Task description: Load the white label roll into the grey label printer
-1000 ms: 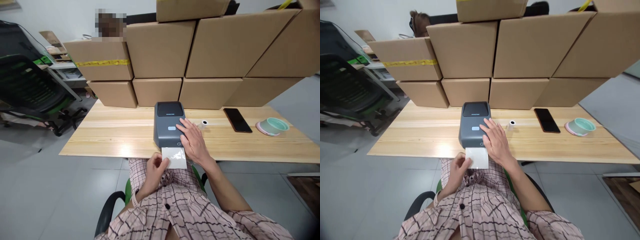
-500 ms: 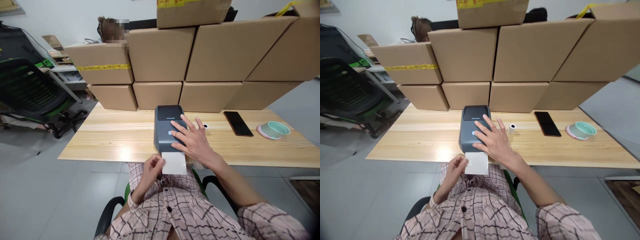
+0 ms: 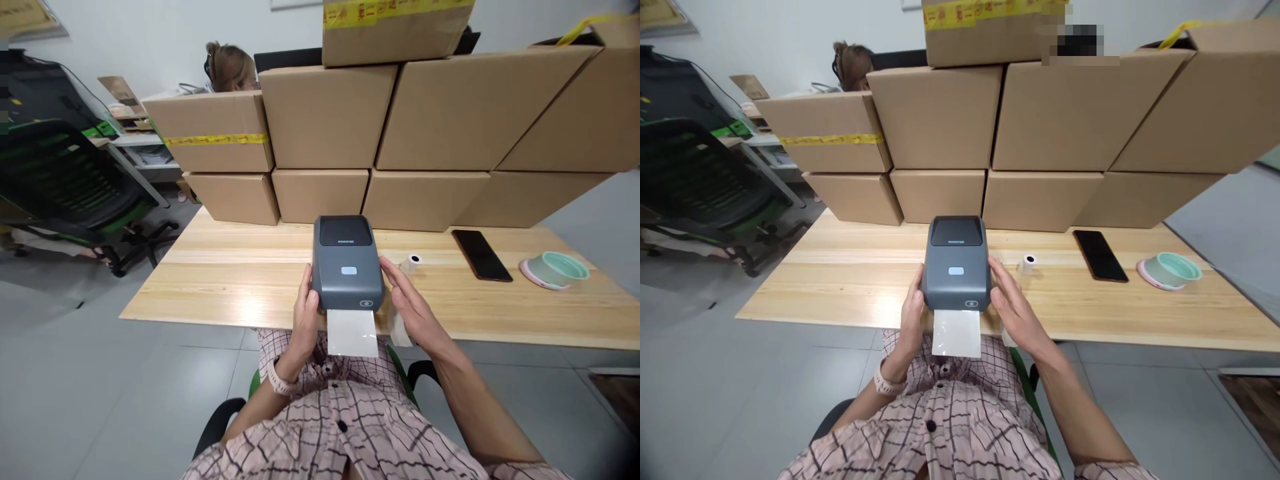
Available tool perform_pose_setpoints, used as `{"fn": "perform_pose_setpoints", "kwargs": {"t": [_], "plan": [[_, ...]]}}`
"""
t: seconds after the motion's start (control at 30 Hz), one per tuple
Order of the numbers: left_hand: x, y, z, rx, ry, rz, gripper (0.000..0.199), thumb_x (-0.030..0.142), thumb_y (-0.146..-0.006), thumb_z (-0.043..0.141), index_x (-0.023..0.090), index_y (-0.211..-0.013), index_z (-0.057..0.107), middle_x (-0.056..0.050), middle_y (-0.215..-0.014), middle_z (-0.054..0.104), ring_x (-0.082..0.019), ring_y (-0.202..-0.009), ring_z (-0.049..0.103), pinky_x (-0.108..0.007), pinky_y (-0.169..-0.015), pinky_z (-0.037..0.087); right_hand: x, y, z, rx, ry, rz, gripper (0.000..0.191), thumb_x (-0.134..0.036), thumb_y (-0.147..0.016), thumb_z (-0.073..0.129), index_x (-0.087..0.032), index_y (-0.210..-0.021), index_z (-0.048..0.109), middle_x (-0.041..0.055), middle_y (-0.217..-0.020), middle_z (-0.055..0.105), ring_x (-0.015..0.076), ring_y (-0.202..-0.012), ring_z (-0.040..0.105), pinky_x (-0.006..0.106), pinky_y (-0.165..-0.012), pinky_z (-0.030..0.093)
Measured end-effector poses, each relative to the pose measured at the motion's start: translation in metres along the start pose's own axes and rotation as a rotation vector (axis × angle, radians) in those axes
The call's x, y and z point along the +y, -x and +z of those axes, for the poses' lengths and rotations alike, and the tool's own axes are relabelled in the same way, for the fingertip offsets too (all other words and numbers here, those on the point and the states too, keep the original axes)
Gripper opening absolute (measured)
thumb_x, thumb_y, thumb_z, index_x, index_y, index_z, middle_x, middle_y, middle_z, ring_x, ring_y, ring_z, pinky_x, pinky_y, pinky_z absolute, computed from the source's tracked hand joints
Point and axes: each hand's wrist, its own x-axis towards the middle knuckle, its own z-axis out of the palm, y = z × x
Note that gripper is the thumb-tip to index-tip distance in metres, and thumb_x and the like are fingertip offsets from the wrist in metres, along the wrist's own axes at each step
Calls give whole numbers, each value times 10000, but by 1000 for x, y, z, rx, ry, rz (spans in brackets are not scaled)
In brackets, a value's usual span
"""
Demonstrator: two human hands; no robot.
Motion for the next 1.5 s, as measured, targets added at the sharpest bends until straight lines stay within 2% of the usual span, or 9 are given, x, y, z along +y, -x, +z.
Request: {"fn": "perform_pose_setpoints", "kwargs": {"t": [0.23, 0.33, 0.47, 0.7, 1.03, 1.13, 1.27, 1.37, 1.5], "plan": [[-11, 2, 1, 46, -89, 78, 661, 595, -1055, 351, 273, -1632, 356, -34, -1738, 277, -269, -1635, 168, -464, -1355, 151, 4, 2, 13, 60, -214, 3, 582, -565, -1048, 461, -376, -1595, 390, -28, -1721, 320, 248, -1615, 229, 534, -1344, 151], [-9, -2, -5, 30, -178, 123, 629, 590, -1065, 291, 310, -1622, 372, 4, -1754, 208, -272, -1648, 82, -515, -1357, 111, 1, 0, 5, 41, -227, -20, 550, -562, -1063, 407, -370, -1579, 424, -24, -1696, 377, 258, -1598, 280, 537, -1338, 178], [13, -32, -14, 6, -200, 274, 594, 535, -1086, 236, 289, -1578, 460, -18, -1729, 290, -263, -1627, 207, -533, -1346, 162, -21, -22, -15, 32, -90, -164, 562, -590, -1068, 345, -369, -1577, 436, -17, -1680, 408, 278, -1581, 320, 544, -1327, 215], [46, -116, -22, -11, -304, 289, 481, 422, -981, 572, 216, -1412, 635, -114, -1520, 606, -277, -1459, 516, -515, -1249, 360, -73, -120, -26, 234, 437, -476, 682, -681, -1042, 254, -378, -1652, 224, 21, -1732, 292, 333, -1610, 225, 664, -1294, 139], [19, -117, -12, -180, -629, 23, 756, 268, -826, 623, 151, -1552, 447, -159, -1440, 638, -294, -1234, 642, -415, -1004, 525, -72, -255, -45, 283, 511, -417, 733, -730, -1012, 268, -288, -1597, 294, 124, -1623, 448, 363, -1480, 457, 643, -1197, 345], [33, -114, -10, -155, -827, -27, 737, 307, -828, 610, 153, -1535, 475, -144, -1250, 716, -298, -1086, 683, -404, -918, 524, -76, -260, -45, 299, 514, -401, 720, -710, -996, 361, -263, -1561, 363, 140, -1600, 479, 374, -1468, 465, 640, -1192, 355], [46, -114, -10, -223, -974, -121, 669, 310, -837, 547, 187, -1494, 525, -72, -892, 755, -310, -888, 708, -385, -791, 500, -82, -212, -28, 402, 608, -648, 622, -578, -982, 500, -244, -1505, 457, 148, -1574, 509, 378, -1491, 421, 618, -1213, 326], [48, -116, -10, -265, -1017, -91, 609, 279, -827, 527, 187, -1429, 564, -85, -909, 765, -316, -888, 714, -367, -760, 483, -77, -173, -12, 36, 698, -689, 493, -443, -964, 558, -249, -1418, 554, 128, -1333, 699, 344, -1258, 634, 535, -1071, 486], [47, -120, -12, -306, -1033, -27, 526, 261, -835, 507, 175, -1347, 595, -119, -969, 775, -336, -912, 721, -376, -764, 483, -58, -167, 4, -590, 894, -346, 804, -425, -895, 657, -216, -1606, 344, 170, -1414, 665, 378, -1255, 656, 522, -997, 533]]}}
